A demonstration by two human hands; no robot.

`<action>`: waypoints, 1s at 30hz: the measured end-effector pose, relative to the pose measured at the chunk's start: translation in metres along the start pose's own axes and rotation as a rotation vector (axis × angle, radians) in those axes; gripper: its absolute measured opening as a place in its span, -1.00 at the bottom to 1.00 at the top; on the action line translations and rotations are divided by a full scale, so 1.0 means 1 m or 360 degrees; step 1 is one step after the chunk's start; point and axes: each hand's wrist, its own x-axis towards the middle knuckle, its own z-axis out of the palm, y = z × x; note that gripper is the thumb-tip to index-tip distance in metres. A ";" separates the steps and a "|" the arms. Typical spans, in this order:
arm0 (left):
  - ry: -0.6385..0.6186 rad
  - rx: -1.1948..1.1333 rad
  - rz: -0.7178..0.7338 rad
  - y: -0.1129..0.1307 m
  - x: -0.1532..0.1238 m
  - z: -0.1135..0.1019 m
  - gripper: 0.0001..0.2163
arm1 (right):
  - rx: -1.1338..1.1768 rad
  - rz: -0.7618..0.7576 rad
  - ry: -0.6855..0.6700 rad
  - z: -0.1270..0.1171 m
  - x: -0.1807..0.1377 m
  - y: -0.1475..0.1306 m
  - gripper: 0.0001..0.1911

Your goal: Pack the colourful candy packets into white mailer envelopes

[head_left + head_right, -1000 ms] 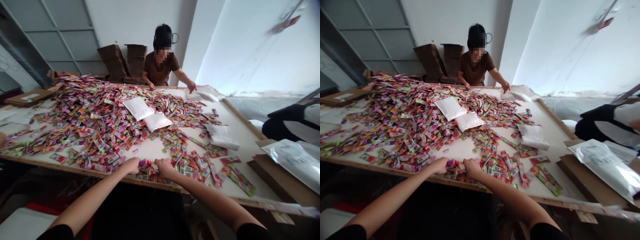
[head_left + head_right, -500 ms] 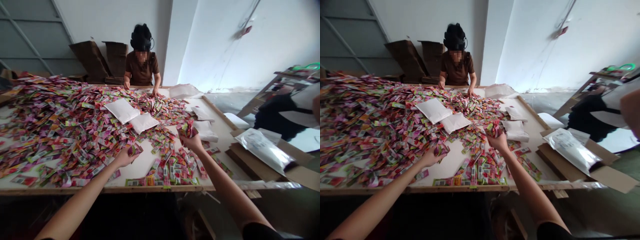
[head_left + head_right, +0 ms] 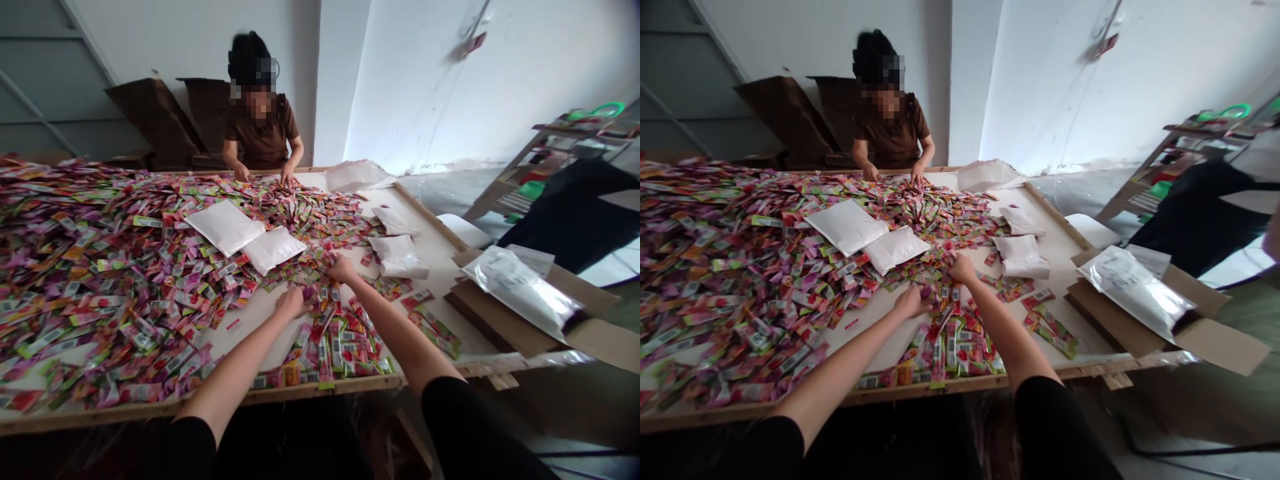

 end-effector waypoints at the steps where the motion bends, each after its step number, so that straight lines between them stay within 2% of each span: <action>1: -0.0007 0.0026 -0.0011 -0.005 -0.004 0.005 -0.55 | -0.0036 0.0000 -0.0013 0.009 0.001 -0.001 -0.66; 4: 0.0006 0.0016 0.0007 -0.028 -0.016 0.003 -0.58 | -0.0100 0.0026 -0.0078 0.024 -0.003 0.003 -0.59; 7: 0.0065 -0.0122 0.0029 -0.041 -0.021 -0.016 -0.64 | -0.0125 0.0040 -0.0097 0.020 -0.009 0.015 -0.57; 9: 0.0063 -0.0206 0.0088 -0.032 -0.022 -0.025 -0.70 | -0.0108 0.0044 -0.0113 0.011 -0.011 0.023 -0.58; 11: -0.0011 -0.0294 0.0198 -0.010 -0.024 -0.023 -0.71 | -0.0057 0.0045 -0.0138 0.000 -0.012 0.030 -0.59; 13: -0.0116 -0.0283 0.0187 0.016 -0.031 -0.010 -0.68 | 0.0028 0.0052 -0.0152 -0.012 -0.015 0.036 -0.61; 16: -0.0175 -0.0126 -0.0006 0.041 -0.042 0.014 -0.64 | 0.0219 0.0102 -0.0124 -0.029 -0.026 0.044 -0.62; 18: -0.0159 -0.0156 -0.0013 0.042 -0.046 0.019 -0.67 | 0.0393 0.0118 -0.0104 -0.039 -0.040 0.050 -0.61; 21: -0.0135 -0.0340 0.0091 0.025 -0.046 0.006 -0.74 | 0.0716 0.0076 -0.0127 -0.049 -0.066 0.055 -0.63; 23: -0.0108 -0.0582 0.0130 0.011 -0.047 -0.010 -0.75 | 0.1122 0.0130 -0.0254 -0.052 -0.084 0.054 -0.66; 26: -0.0089 -0.1381 0.0128 0.001 -0.059 -0.032 -0.65 | 0.1680 0.0306 -0.0501 -0.055 -0.108 0.041 -0.72; 28: -0.0169 -0.1874 0.0077 0.002 -0.074 -0.042 -0.61 | 0.1801 0.0316 -0.0578 -0.056 -0.124 0.024 -0.74; 30: -0.0273 -0.2106 0.0006 0.008 -0.090 -0.048 -0.65 | 0.1880 0.0219 -0.0617 -0.058 -0.141 0.002 -0.74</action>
